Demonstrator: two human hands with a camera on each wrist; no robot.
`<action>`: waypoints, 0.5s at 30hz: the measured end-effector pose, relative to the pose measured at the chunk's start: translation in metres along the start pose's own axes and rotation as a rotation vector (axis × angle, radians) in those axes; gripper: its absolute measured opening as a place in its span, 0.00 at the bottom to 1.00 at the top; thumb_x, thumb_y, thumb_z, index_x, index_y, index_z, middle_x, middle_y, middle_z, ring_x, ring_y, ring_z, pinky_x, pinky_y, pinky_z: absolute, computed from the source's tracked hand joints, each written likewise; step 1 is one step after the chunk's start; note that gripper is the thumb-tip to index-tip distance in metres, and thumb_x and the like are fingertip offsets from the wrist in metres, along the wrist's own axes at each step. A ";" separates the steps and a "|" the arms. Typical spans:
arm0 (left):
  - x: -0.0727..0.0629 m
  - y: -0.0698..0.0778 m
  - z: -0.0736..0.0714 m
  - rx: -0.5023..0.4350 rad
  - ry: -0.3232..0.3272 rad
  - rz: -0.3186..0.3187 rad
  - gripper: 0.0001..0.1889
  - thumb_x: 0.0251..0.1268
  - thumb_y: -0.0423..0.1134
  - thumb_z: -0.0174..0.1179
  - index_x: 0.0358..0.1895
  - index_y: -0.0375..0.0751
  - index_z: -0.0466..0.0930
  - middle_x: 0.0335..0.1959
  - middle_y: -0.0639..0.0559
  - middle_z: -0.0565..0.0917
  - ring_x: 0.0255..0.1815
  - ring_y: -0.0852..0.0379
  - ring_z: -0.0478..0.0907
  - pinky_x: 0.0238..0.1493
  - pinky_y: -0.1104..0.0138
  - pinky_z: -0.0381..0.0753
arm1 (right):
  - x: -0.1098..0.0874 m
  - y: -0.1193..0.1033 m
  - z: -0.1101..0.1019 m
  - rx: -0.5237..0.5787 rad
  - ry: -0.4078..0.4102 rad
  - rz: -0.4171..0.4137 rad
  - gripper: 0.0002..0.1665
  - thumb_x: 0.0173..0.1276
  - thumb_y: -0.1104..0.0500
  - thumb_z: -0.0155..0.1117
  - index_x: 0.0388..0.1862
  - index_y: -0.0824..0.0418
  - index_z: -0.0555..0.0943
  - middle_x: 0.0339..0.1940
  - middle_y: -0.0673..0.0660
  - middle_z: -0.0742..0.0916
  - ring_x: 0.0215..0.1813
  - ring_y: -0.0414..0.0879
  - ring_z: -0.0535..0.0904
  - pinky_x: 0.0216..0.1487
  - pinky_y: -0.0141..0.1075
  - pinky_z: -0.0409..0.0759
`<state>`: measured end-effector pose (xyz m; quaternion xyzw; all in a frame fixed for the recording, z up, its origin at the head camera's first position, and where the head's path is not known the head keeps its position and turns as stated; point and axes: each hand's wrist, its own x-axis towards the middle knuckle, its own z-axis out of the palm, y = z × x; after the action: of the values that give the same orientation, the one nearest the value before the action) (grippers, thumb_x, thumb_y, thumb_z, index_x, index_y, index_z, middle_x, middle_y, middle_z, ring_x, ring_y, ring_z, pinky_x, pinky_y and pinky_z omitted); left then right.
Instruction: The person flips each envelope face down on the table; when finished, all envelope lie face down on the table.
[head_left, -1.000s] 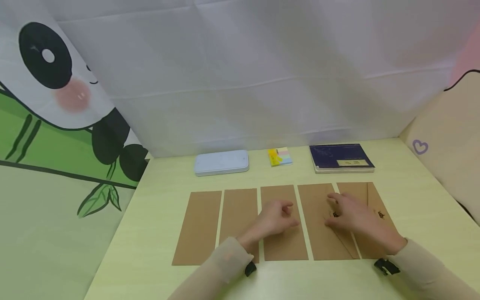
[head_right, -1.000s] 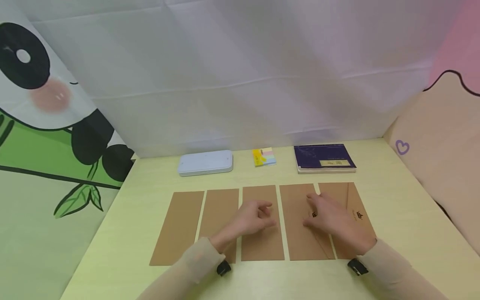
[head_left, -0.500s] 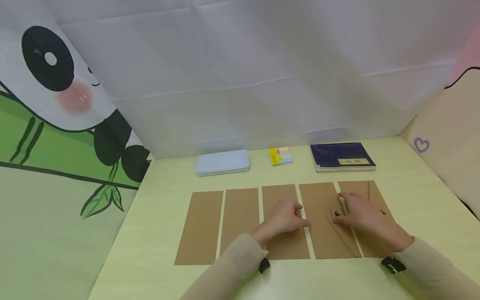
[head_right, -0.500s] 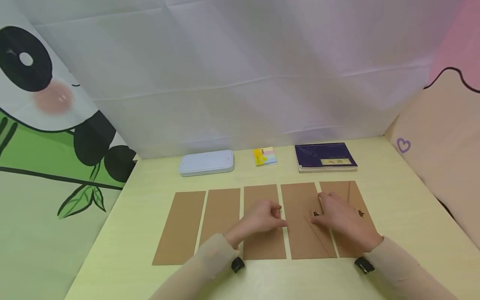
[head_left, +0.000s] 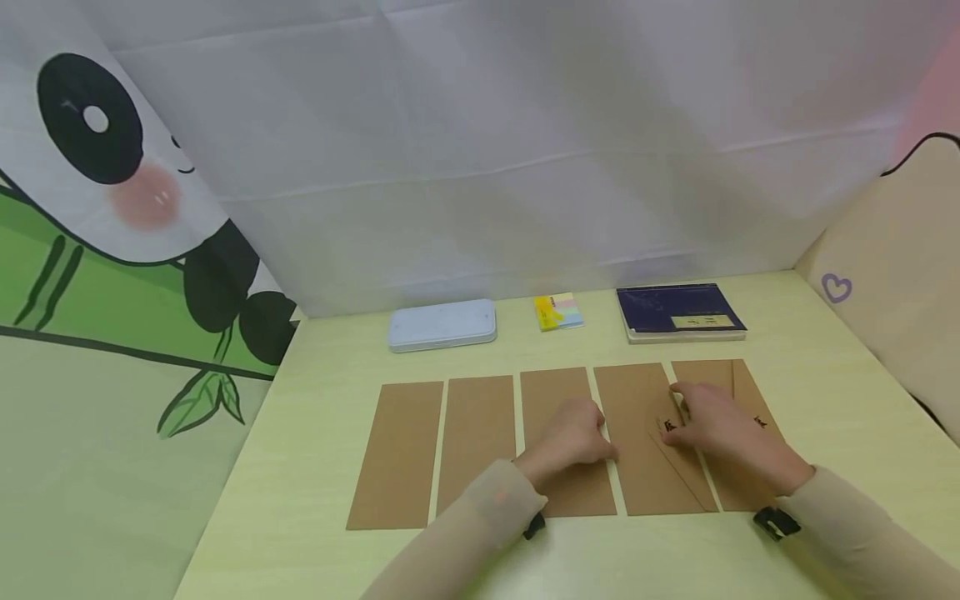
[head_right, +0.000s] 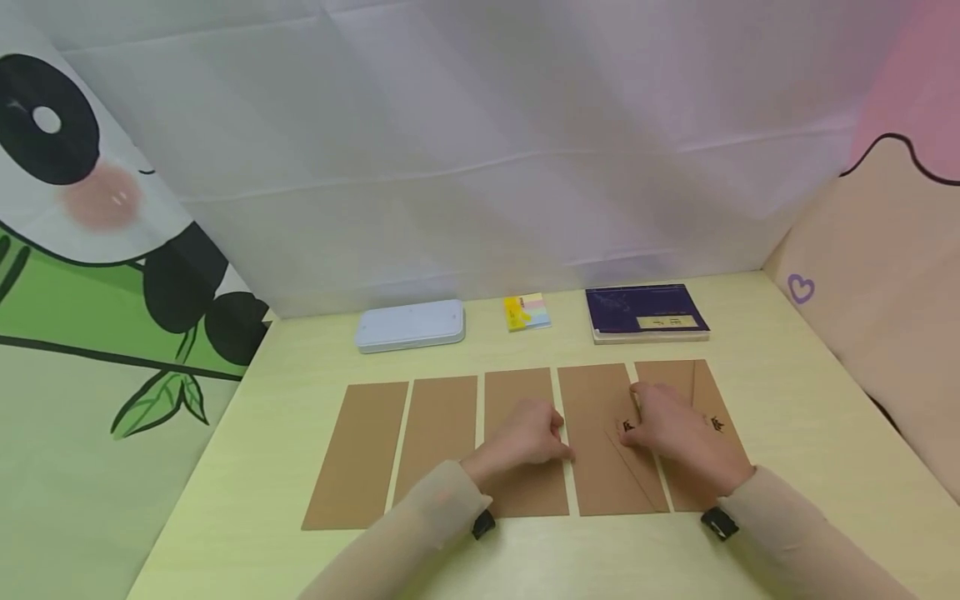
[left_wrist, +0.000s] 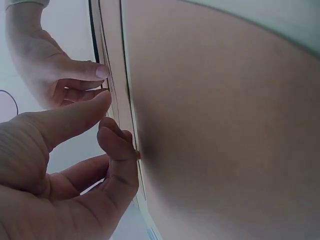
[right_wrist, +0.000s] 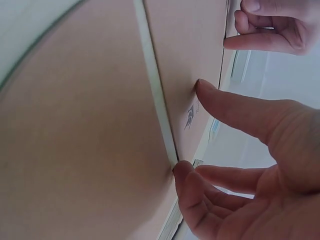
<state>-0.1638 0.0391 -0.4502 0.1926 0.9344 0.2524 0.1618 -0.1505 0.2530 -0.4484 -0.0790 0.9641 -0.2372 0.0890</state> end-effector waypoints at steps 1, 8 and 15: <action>0.000 0.000 0.000 0.006 -0.003 0.000 0.24 0.41 0.40 0.75 0.08 0.44 0.65 0.07 0.60 0.54 0.10 0.62 0.56 0.13 0.72 0.54 | 0.000 0.000 0.000 0.004 -0.002 0.000 0.46 0.47 0.55 0.80 0.56 0.81 0.69 0.40 0.69 0.80 0.41 0.60 0.76 0.42 0.53 0.75; 0.001 0.001 0.001 0.133 0.002 0.090 0.20 0.38 0.30 0.71 0.09 0.44 0.65 0.12 0.58 0.56 0.13 0.61 0.56 0.12 0.72 0.56 | 0.002 -0.001 0.000 0.002 -0.003 0.022 0.47 0.44 0.54 0.81 0.56 0.80 0.69 0.40 0.69 0.81 0.42 0.61 0.77 0.40 0.53 0.75; 0.002 -0.001 0.003 0.168 0.031 0.132 0.19 0.37 0.30 0.71 0.09 0.44 0.67 0.13 0.58 0.58 0.14 0.62 0.56 0.13 0.73 0.57 | 0.003 -0.006 -0.002 0.020 -0.024 0.094 0.48 0.43 0.54 0.81 0.57 0.80 0.69 0.39 0.68 0.81 0.39 0.59 0.76 0.37 0.51 0.76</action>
<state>-0.1645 0.0409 -0.4538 0.2627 0.9399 0.1861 0.1137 -0.1534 0.2484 -0.4445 -0.0355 0.9633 -0.2412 0.1126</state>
